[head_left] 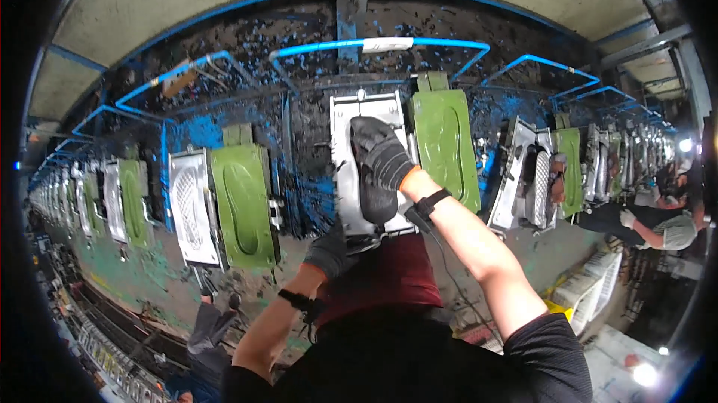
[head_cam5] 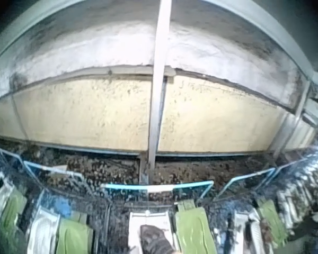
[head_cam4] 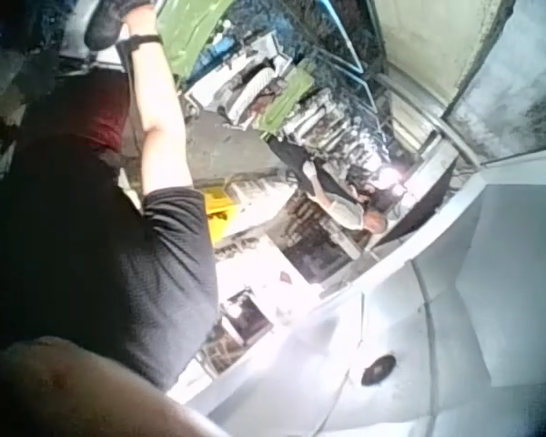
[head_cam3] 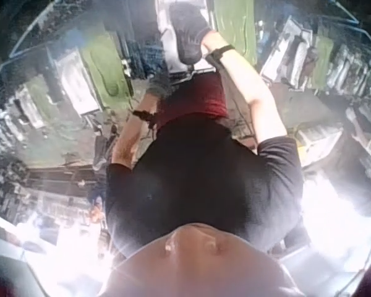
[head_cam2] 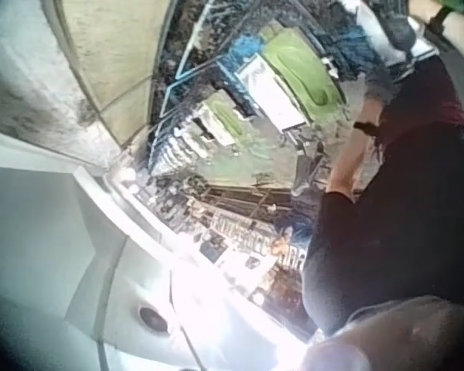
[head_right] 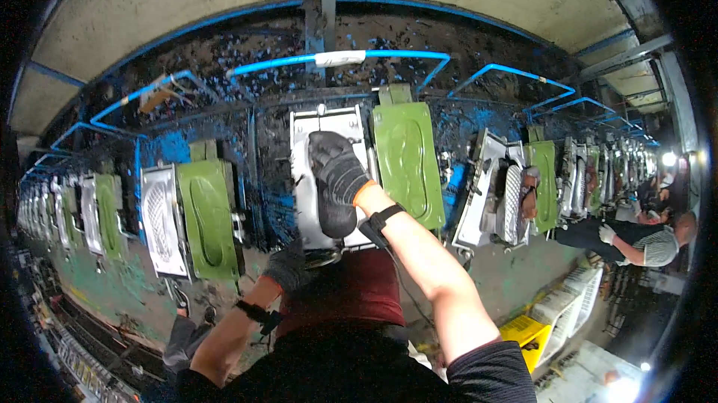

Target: The recorder is seen placing shoe outsoles and uppers onto an industrial assembly line conveyor for bonding or pressing.

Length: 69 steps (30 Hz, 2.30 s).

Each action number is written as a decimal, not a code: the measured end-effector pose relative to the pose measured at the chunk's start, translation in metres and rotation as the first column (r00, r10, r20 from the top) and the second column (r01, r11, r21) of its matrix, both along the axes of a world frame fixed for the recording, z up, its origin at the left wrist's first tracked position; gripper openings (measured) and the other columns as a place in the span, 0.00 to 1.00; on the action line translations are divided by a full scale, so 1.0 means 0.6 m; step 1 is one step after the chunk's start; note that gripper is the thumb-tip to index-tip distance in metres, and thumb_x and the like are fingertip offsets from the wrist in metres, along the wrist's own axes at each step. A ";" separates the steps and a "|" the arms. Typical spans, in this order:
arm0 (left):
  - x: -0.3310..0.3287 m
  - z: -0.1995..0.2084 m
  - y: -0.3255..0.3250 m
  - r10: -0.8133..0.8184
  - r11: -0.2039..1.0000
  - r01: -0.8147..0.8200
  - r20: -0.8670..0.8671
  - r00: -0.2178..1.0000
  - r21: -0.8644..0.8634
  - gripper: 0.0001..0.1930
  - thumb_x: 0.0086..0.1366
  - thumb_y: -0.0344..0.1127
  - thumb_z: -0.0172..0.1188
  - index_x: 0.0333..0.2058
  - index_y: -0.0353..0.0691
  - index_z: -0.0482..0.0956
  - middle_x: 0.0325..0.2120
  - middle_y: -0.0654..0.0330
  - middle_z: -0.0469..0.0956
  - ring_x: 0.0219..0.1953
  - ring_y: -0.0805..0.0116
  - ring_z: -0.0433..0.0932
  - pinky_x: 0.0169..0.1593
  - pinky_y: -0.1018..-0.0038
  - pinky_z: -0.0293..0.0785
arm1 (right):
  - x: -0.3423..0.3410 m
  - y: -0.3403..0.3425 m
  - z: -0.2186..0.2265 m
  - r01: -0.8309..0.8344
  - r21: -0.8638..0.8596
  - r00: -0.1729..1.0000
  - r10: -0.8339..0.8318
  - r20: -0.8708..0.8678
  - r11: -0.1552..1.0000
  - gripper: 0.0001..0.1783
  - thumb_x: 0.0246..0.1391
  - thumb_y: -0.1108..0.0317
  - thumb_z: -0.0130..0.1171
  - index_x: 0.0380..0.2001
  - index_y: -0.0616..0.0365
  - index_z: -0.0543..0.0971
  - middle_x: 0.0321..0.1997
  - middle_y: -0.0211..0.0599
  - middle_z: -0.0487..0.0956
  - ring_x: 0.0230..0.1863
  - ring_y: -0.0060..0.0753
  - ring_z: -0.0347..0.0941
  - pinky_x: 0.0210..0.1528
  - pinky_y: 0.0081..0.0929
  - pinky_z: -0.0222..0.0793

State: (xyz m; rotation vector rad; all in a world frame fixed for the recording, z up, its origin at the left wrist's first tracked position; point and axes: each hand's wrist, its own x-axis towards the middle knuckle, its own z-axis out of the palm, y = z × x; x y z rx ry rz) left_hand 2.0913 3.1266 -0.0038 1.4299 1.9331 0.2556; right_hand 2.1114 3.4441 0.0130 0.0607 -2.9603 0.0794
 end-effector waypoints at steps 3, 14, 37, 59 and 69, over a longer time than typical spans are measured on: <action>-0.001 0.086 0.095 0.096 0.991 -0.074 0.210 0.973 -0.111 0.55 0.56 0.63 0.66 0.69 0.26 0.54 0.63 0.31 0.66 0.63 0.36 0.71 0.64 0.55 0.70 | 0.052 -0.012 0.053 0.227 -0.091 0.962 -0.209 0.176 0.970 0.30 0.44 0.60 0.64 0.55 0.41 0.81 0.68 0.42 0.72 0.68 0.47 0.67 0.69 0.55 0.58; -0.034 0.035 0.384 0.339 0.796 -0.140 -0.243 0.909 0.588 0.35 0.66 0.49 0.57 0.66 0.31 0.67 0.62 0.42 0.69 0.66 0.41 0.64 0.72 0.49 0.54 | 0.225 -0.255 0.036 0.602 -0.312 0.770 -0.431 0.470 0.735 0.64 0.38 0.47 0.73 0.71 0.73 0.55 0.77 0.72 0.48 0.78 0.73 0.45 0.76 0.63 0.43; -0.014 0.045 0.485 0.311 0.916 -0.065 -0.600 0.737 0.395 0.40 0.63 0.55 0.61 0.63 0.25 0.68 0.64 0.32 0.65 0.69 0.36 0.60 0.75 0.48 0.49 | 0.318 -0.203 0.012 0.446 -0.362 0.893 -0.380 0.242 0.818 0.57 0.43 0.47 0.70 0.71 0.70 0.60 0.80 0.60 0.48 0.81 0.60 0.41 0.80 0.56 0.33; -0.018 0.064 0.437 0.120 0.965 0.042 -0.583 0.803 0.257 0.49 0.63 0.68 0.53 0.68 0.27 0.64 0.71 0.31 0.53 0.73 0.25 0.45 0.73 0.34 0.33 | 0.291 -0.196 0.061 0.433 -0.477 0.884 -0.257 0.391 0.765 0.60 0.38 0.41 0.72 0.69 0.70 0.63 0.76 0.75 0.51 0.78 0.76 0.44 0.78 0.63 0.37; -0.043 0.052 0.417 0.470 0.790 -0.252 -0.289 0.834 0.559 0.37 0.60 0.52 0.64 0.62 0.33 0.70 0.61 0.43 0.68 0.66 0.39 0.61 0.71 0.43 0.52 | 0.264 -0.234 0.077 0.483 -0.355 0.818 -0.268 0.509 0.800 0.63 0.35 0.38 0.74 0.70 0.65 0.63 0.77 0.73 0.48 0.78 0.74 0.40 0.77 0.67 0.34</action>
